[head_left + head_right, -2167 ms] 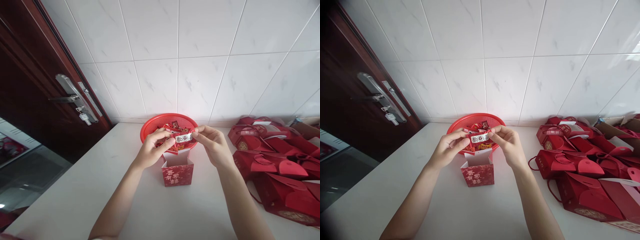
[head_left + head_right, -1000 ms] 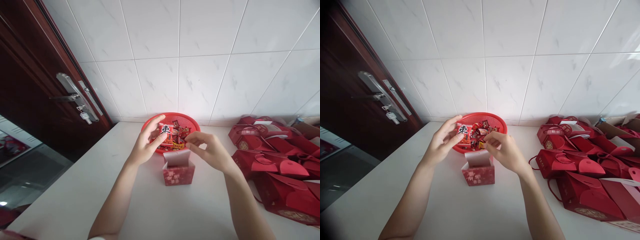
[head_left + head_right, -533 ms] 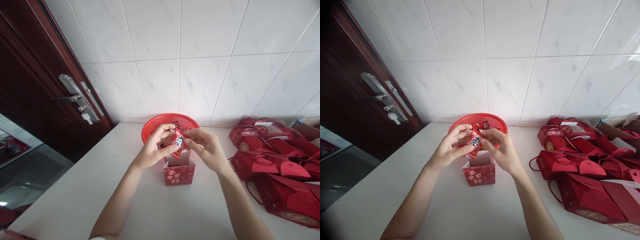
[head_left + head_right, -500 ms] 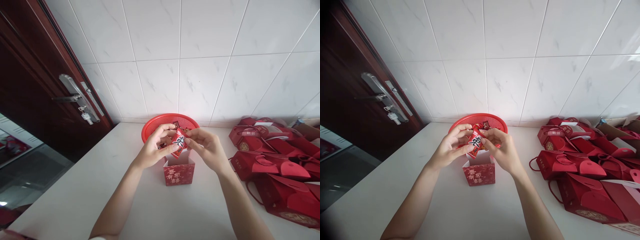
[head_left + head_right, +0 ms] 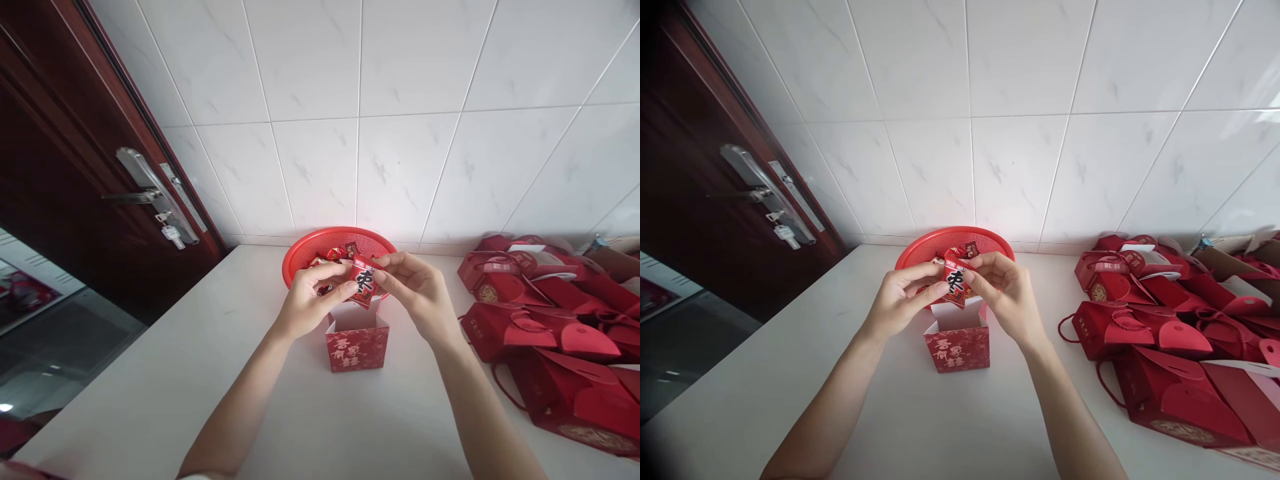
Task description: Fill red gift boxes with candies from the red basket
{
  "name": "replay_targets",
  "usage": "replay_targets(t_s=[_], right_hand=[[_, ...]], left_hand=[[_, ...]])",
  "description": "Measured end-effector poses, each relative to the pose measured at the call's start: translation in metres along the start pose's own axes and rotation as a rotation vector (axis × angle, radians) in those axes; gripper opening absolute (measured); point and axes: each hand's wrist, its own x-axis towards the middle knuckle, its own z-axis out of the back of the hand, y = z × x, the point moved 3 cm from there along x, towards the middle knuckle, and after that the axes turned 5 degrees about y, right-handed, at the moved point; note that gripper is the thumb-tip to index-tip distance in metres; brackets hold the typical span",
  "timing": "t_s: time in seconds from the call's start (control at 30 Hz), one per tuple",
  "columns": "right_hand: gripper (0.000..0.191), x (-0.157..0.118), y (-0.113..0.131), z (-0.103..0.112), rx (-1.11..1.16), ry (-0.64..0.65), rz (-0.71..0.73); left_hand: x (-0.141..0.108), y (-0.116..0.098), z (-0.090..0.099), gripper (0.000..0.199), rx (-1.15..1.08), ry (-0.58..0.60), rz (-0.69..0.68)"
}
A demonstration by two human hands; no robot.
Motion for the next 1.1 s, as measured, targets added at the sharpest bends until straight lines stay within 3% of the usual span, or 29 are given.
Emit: replay_targets(t_s=[0.17,0.37,0.6,0.9,1.1], right_hand=[[0.037,0.0001,-0.0024,-0.0077,-0.01,0.157,-0.021],[0.034,0.0015,-0.0034,-0.0058,-0.049,0.127,-0.003],[0.032,0.0002,-0.0029,-0.0028,-0.087,0.171,-0.009],[0.029,-0.0006,-0.0042,-0.0062,-0.197,0.2,-0.013],[0.034,-0.0002,-0.0049,-0.0035,-0.24,0.203,0.03]], left_hand=[[-0.0017,-0.0032,-0.0057,0.022,-0.028,-0.097,-0.047],[-0.0011,-0.0034,-0.0077,0.017,-0.019,-0.111,-0.089],[0.0008,-0.0025,-0.0092,0.017,-0.112,-0.015,-0.068],[0.0006,-0.0007,-0.0063,0.023,0.024,-0.093,-0.112],[0.0011,-0.0008,-0.0081,0.027,-0.017,-0.116,-0.095]])
